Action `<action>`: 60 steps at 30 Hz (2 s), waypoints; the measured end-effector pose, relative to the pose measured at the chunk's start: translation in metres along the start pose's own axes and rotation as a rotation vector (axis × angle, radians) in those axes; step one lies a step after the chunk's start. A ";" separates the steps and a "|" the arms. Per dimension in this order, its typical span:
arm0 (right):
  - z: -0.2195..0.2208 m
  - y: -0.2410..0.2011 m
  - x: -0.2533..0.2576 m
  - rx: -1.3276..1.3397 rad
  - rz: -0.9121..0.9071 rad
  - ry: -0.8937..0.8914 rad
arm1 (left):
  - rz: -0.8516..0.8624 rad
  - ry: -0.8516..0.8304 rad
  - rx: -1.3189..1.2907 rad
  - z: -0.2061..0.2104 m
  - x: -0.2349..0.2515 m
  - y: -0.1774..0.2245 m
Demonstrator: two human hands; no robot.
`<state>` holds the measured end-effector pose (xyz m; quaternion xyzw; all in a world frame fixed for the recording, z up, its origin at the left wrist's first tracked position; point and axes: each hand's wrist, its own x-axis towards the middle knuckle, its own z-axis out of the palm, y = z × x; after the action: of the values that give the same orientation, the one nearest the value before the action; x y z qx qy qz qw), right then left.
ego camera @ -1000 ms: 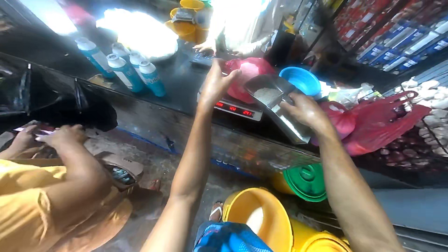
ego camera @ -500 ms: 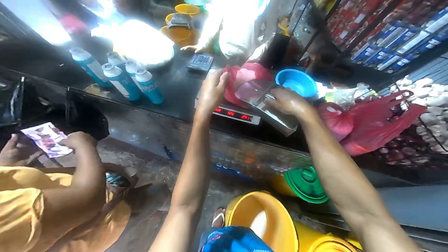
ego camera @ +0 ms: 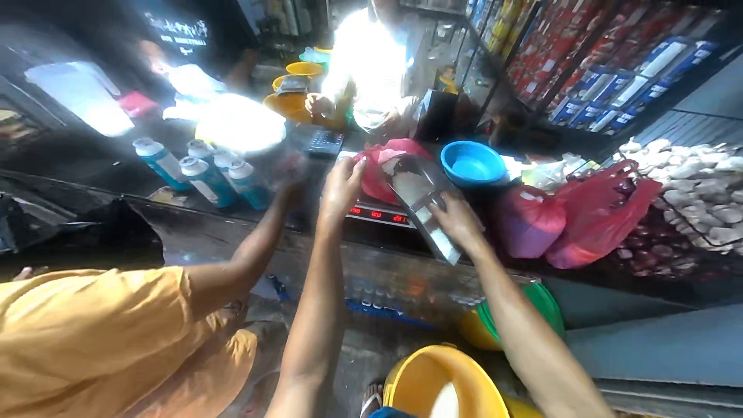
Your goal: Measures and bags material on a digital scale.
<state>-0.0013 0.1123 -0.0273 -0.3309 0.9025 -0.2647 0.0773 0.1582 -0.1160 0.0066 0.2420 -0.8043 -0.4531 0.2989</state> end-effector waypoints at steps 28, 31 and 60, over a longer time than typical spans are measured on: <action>-0.058 0.043 -0.103 -0.028 -0.004 0.093 | -0.087 0.077 -0.074 0.021 -0.027 0.014; -0.057 0.043 -0.105 -0.052 -0.043 0.072 | -0.073 0.081 -0.025 0.014 -0.037 0.019; -0.035 -0.046 0.026 -0.331 -0.075 -0.191 | 0.246 -0.077 -0.148 -0.014 0.016 -0.030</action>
<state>-0.0067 0.0803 0.0275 -0.3963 0.9092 -0.0827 0.0970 0.1599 -0.1487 -0.0097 0.1014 -0.8031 -0.4801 0.3380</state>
